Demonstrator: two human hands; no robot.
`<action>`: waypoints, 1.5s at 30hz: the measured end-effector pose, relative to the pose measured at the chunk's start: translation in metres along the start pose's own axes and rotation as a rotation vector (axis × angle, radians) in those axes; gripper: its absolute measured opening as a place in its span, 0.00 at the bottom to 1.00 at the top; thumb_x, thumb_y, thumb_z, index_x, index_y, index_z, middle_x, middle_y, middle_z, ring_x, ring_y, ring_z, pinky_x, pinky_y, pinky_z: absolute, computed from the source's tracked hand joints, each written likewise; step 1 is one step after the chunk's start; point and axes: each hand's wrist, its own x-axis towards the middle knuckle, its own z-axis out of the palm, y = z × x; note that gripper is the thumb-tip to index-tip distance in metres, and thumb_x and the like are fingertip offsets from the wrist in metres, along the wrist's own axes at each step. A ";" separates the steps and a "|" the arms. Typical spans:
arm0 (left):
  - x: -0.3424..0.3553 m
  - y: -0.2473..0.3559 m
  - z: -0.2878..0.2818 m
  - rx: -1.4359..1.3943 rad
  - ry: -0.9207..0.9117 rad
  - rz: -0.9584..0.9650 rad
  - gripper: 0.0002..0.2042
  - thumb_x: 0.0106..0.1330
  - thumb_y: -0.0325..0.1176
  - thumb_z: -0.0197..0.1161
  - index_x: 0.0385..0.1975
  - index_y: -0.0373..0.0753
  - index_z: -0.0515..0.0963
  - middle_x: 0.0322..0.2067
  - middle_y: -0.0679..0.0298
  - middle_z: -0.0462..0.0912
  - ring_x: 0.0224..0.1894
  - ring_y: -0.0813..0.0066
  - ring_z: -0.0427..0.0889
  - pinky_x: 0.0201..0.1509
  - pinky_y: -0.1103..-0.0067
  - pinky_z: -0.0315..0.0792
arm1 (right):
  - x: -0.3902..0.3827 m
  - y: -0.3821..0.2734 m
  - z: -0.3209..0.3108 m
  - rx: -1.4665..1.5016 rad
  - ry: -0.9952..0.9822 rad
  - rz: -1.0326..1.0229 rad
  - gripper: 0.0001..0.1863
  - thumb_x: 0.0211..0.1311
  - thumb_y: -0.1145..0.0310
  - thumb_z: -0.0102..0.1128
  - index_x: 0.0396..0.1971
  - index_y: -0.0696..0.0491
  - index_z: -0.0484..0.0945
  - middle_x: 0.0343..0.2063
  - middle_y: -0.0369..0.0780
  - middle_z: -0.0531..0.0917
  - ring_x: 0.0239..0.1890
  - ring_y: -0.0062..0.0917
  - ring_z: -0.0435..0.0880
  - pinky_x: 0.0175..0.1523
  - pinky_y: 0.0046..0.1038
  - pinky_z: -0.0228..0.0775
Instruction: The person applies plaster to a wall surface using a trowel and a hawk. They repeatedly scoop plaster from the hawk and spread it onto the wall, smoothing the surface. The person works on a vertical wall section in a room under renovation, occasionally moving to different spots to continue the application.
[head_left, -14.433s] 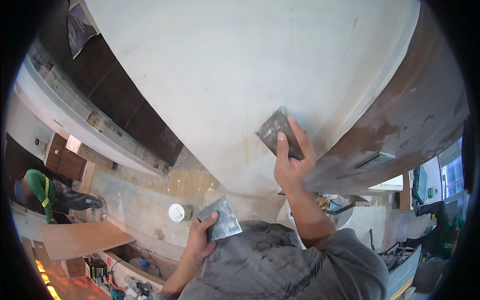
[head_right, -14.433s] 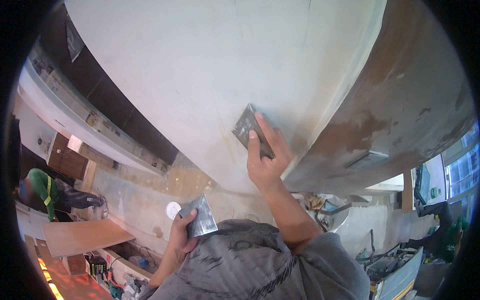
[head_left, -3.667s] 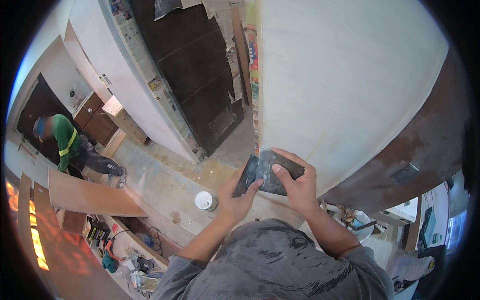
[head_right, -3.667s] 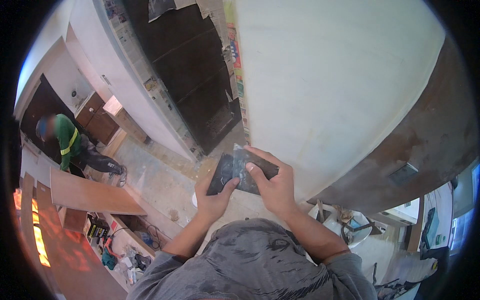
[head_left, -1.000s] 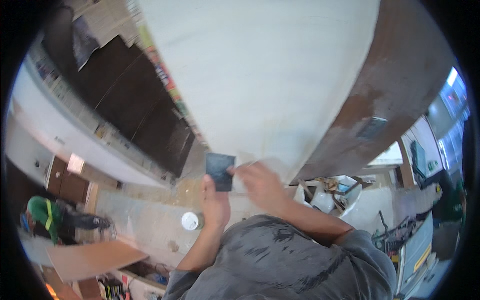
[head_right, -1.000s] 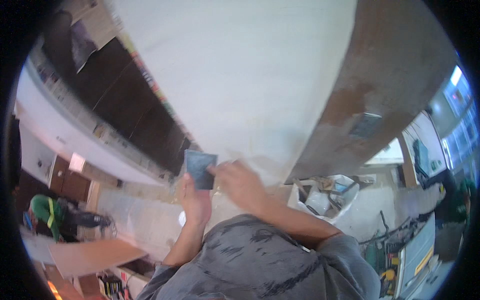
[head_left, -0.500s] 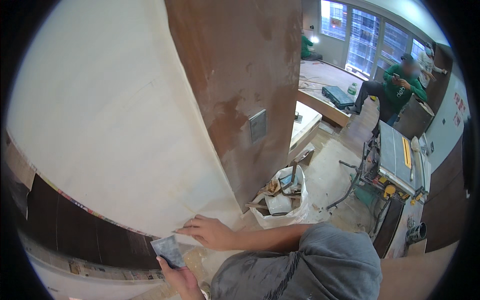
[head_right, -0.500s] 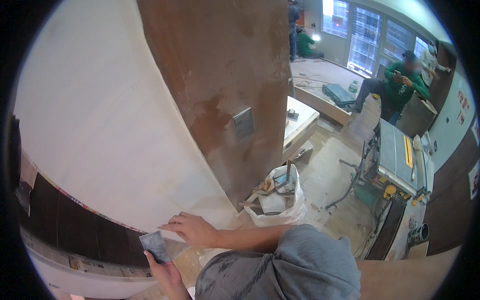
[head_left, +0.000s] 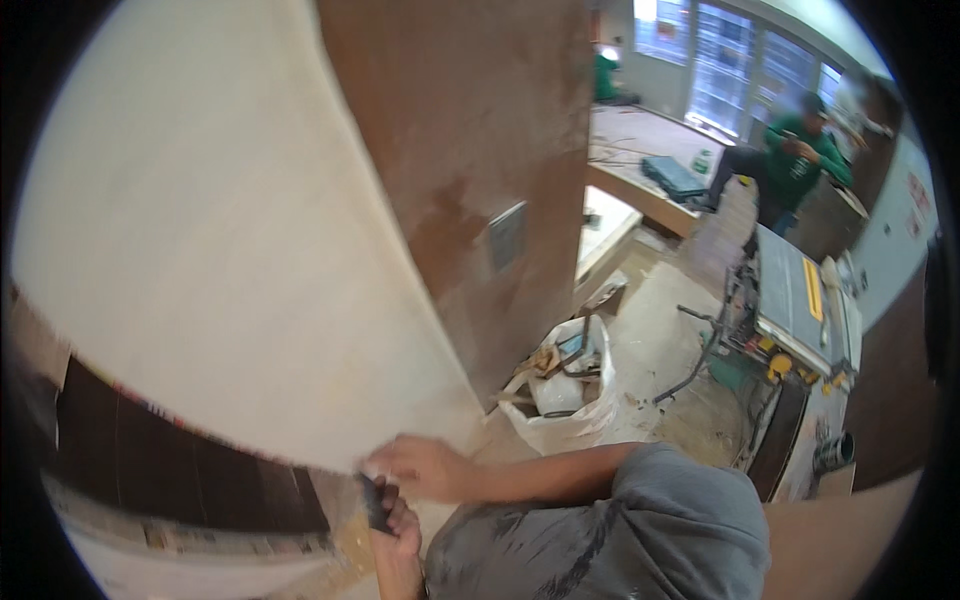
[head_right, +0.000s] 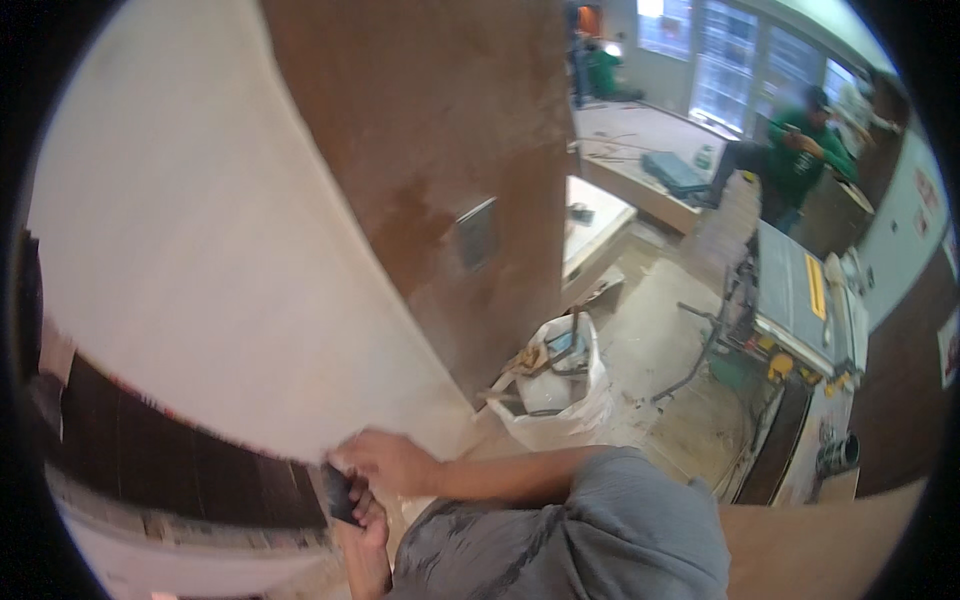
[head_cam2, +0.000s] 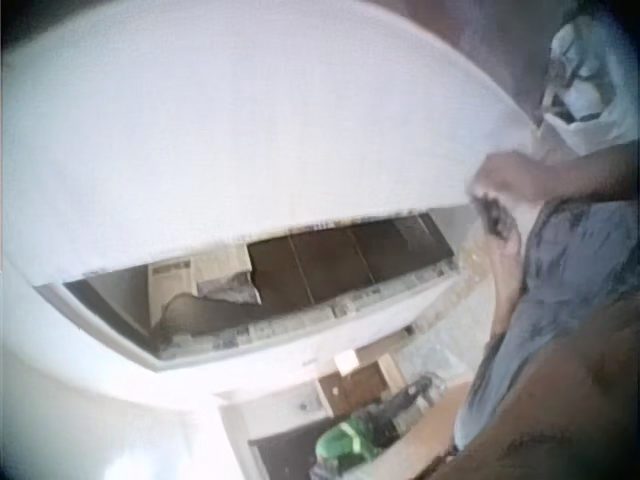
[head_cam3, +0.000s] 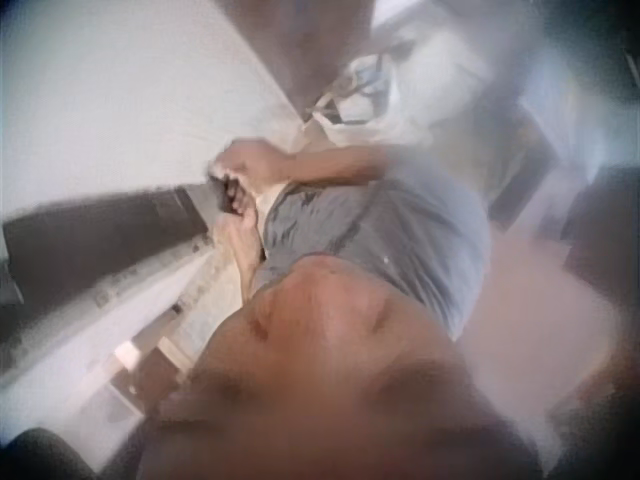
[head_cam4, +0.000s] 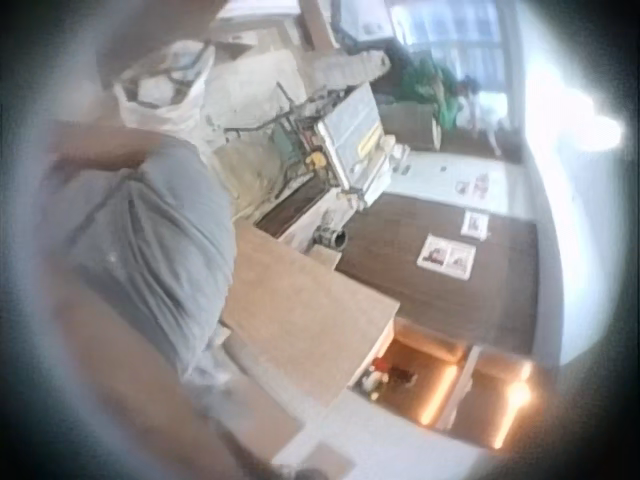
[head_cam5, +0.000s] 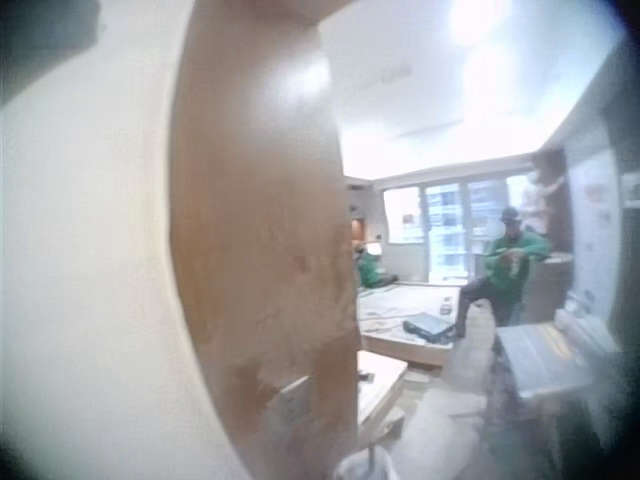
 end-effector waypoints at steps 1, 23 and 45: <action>-0.003 -0.012 0.027 0.172 0.364 0.082 0.15 0.81 0.46 0.51 0.50 0.41 0.73 0.28 0.71 0.70 0.18 0.85 0.65 0.16 0.86 0.59 | 0.005 0.008 -0.002 -0.042 0.022 0.112 0.25 0.64 0.75 0.57 0.62 0.47 0.80 0.52 0.44 0.83 0.51 0.43 0.81 0.57 0.37 0.76; -0.001 -0.001 0.041 -0.037 0.371 -0.046 0.19 0.78 0.54 0.52 0.32 0.45 0.70 0.21 0.72 0.67 0.13 0.84 0.62 0.13 0.85 0.55 | 0.035 0.028 -0.038 0.913 -0.547 0.958 0.22 0.67 0.63 0.68 0.54 0.61 0.79 0.43 0.41 0.87 0.44 0.27 0.87 0.51 0.33 0.81; -0.021 -0.032 0.084 0.383 0.487 0.434 0.27 0.75 0.49 0.58 0.65 0.34 0.69 0.54 0.57 0.82 0.54 0.64 0.82 0.57 0.70 0.76 | 0.039 0.014 -0.019 0.932 -0.285 0.804 0.17 0.62 0.71 0.72 0.48 0.62 0.82 0.41 0.39 0.88 0.41 0.21 0.86 0.47 0.28 0.79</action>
